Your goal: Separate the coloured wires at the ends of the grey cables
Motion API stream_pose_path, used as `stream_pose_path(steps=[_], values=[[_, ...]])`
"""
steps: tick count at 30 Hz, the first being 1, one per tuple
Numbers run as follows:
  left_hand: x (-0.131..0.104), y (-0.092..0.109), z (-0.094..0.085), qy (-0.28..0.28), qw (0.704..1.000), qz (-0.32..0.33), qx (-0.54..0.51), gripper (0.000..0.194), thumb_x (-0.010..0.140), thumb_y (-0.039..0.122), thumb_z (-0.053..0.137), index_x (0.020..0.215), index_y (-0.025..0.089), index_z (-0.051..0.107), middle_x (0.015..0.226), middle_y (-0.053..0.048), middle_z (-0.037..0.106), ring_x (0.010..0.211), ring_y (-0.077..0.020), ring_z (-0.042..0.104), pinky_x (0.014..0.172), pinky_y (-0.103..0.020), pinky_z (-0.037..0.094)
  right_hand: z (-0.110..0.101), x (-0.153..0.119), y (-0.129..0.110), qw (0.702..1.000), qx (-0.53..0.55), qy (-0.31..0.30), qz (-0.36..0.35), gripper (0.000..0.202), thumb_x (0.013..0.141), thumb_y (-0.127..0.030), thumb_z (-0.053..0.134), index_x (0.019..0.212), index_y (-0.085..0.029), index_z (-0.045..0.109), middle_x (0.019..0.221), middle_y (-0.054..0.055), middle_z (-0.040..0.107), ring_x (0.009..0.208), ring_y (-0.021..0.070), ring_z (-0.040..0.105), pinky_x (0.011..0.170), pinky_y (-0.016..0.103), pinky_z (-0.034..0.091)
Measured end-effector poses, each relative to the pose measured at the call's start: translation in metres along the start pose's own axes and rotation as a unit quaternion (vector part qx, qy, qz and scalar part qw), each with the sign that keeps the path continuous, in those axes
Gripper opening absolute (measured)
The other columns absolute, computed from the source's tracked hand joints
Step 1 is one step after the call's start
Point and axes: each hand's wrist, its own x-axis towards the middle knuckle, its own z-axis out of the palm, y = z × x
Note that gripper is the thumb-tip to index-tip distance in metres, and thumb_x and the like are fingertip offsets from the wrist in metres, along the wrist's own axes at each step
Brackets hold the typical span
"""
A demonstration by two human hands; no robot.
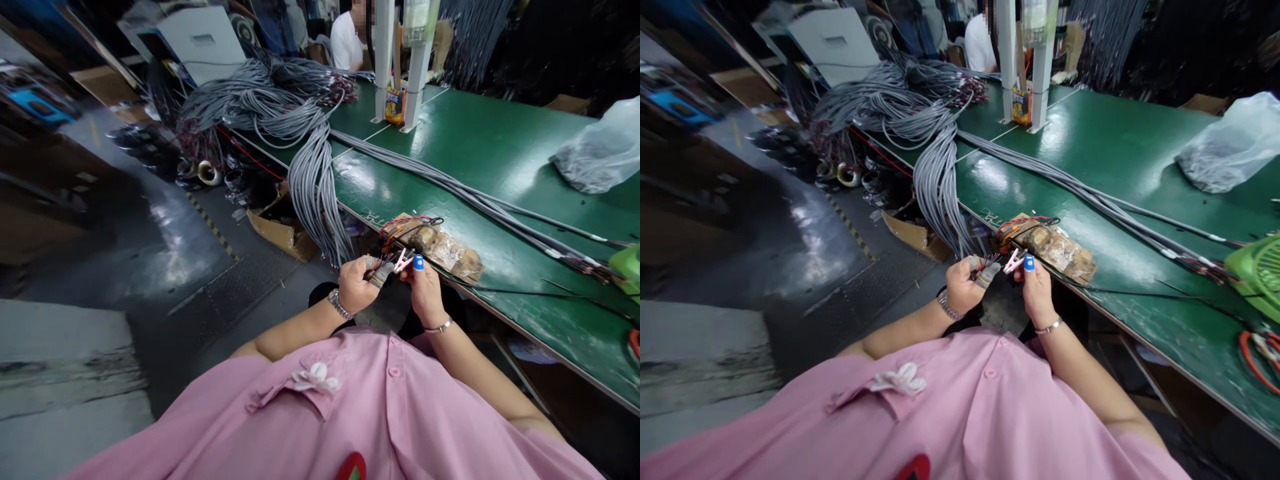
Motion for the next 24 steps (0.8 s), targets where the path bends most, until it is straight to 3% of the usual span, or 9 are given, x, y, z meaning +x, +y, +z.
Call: stream_pose_path(steps=[7,15,20,22,24], values=[[-0.001,-0.007,0.009,0.016,0.994,0.098,0.055,0.010,0.079,0.025,0.066,0.074,0.017,0.061,0.057,0.000,0.059,0.051,-0.0118,0.054,0.053,-0.025,0.042,0.010,0.008,0.000,0.971,0.193,-0.028,0.139,0.040,0.076,-0.060,0.069,0.082,-0.021,0.070,0.074,0.001,0.066,0.064,0.0126,0.056,0.057,0.024,0.047],[-0.006,-0.003,0.007,-0.009,0.994,0.105,0.035,0.009,0.078,0.024,0.066,0.073,0.018,0.062,0.056,0.001,0.058,0.051,-0.0117,0.054,0.053,-0.024,0.043,0.015,0.008,0.002,0.963,0.240,0.002,0.119,0.030,0.076,-0.050,0.074,0.082,-0.021,0.070,0.073,0.000,0.067,0.067,0.0130,0.058,0.059,0.024,0.047],[-0.010,-0.001,0.004,-0.051,0.999,-0.013,-0.006,0.016,0.075,0.032,0.071,0.068,0.020,0.063,0.056,0.000,0.058,0.053,-0.0125,0.054,0.057,-0.026,0.043,0.012,0.003,0.001,0.958,0.238,-0.023,0.159,0.040,0.079,-0.062,0.065,0.084,-0.022,0.067,0.078,0.001,0.068,0.067,0.0133,0.059,0.060,0.025,0.049],[-0.011,0.002,0.001,-0.048,0.992,-0.099,-0.061,0.022,0.072,0.036,0.074,0.066,0.020,0.061,0.057,0.000,0.057,0.053,-0.0117,0.052,0.056,-0.026,0.043,0.010,0.001,0.001,0.956,0.235,-0.018,0.176,0.044,0.079,-0.066,0.061,0.083,-0.023,0.066,0.078,0.001,0.068,0.066,0.0133,0.060,0.059,0.026,0.049],[-0.011,0.005,-0.001,-0.056,0.962,-0.217,-0.158,0.027,0.073,0.042,0.074,0.067,0.019,0.059,0.055,0.002,0.056,0.048,-0.0099,0.049,0.051,-0.025,0.040,0.007,-0.002,0.004,0.953,0.234,-0.016,0.190,0.044,0.078,-0.068,0.061,0.082,-0.024,0.064,0.078,0.001,0.067,0.064,0.0131,0.059,0.057,0.025,0.048]])
